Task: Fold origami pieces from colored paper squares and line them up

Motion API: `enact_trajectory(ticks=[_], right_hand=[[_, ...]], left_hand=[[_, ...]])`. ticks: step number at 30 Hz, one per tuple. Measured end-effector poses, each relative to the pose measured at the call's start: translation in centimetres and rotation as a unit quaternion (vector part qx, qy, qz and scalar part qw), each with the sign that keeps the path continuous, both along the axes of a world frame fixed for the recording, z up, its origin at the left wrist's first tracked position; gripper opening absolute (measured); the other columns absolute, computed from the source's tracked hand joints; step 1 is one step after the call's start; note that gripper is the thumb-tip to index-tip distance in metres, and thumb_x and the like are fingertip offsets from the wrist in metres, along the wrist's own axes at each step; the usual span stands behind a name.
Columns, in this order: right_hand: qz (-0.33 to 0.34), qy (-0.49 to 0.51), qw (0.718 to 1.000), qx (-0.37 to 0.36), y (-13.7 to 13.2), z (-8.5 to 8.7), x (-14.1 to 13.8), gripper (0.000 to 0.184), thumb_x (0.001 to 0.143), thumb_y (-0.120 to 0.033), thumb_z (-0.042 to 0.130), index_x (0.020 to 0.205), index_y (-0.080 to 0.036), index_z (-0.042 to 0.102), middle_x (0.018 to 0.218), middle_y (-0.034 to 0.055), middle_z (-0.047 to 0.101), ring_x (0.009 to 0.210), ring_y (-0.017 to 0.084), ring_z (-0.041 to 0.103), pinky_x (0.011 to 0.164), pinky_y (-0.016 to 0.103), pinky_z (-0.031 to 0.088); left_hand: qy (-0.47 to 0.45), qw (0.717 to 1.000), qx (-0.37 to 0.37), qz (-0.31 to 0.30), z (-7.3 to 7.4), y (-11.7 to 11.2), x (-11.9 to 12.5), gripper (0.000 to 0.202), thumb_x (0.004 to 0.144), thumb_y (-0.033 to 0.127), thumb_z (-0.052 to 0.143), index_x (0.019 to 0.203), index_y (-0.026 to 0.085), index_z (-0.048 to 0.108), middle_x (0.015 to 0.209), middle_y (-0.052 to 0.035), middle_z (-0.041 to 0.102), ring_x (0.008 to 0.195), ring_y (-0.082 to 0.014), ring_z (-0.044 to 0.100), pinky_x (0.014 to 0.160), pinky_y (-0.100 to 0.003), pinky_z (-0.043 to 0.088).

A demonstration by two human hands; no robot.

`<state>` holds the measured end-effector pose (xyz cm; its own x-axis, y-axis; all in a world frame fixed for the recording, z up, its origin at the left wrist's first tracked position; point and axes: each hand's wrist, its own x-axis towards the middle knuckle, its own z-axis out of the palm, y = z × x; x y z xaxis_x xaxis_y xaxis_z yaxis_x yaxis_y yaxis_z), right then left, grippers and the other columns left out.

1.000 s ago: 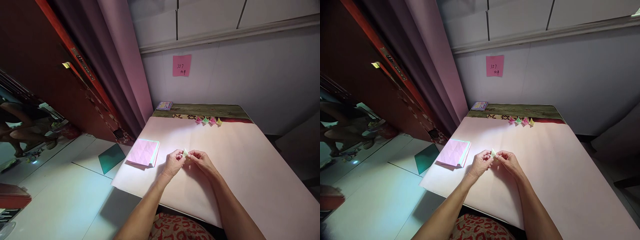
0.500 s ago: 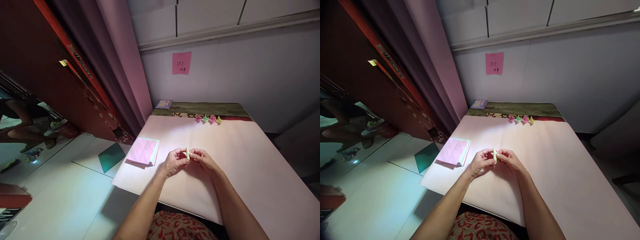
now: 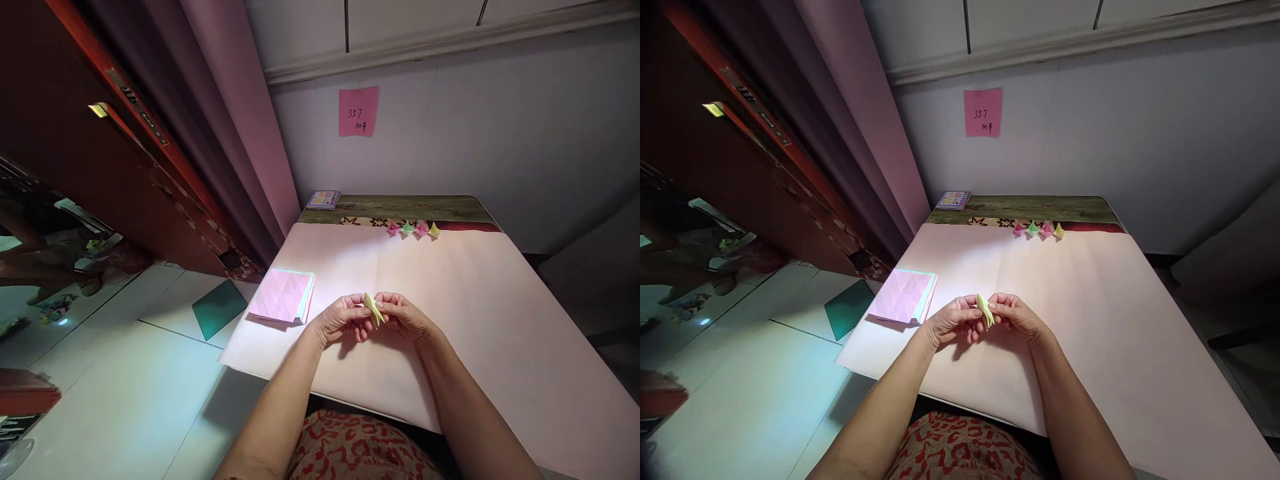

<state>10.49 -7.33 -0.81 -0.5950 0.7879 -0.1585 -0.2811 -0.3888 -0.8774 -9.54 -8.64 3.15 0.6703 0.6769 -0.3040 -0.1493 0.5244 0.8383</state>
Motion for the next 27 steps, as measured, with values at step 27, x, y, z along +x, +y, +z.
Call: enact_trajectory(ticks=[27], right_hand=[[0.003, 0.02, 1.0, -0.015, -0.1, 0.3, -0.4, 0.042, 0.08, -0.055, 0.07, 0.066, -0.019, 0.052, 0.042, -0.009, 0.042, 0.036, 0.004, 0.026, 0.041, 0.02, 0.026]], left_hand=[[-0.028, 0.998, -0.047, 0.044, -0.4, -0.1, 0.8, 0.036, 0.077, 0.035, 0.077, 0.099, 0.011, 0.061, 0.073, -0.0071, 0.071, 0.052, -0.015, 0.068, 0.04, -0.018, 0.05]])
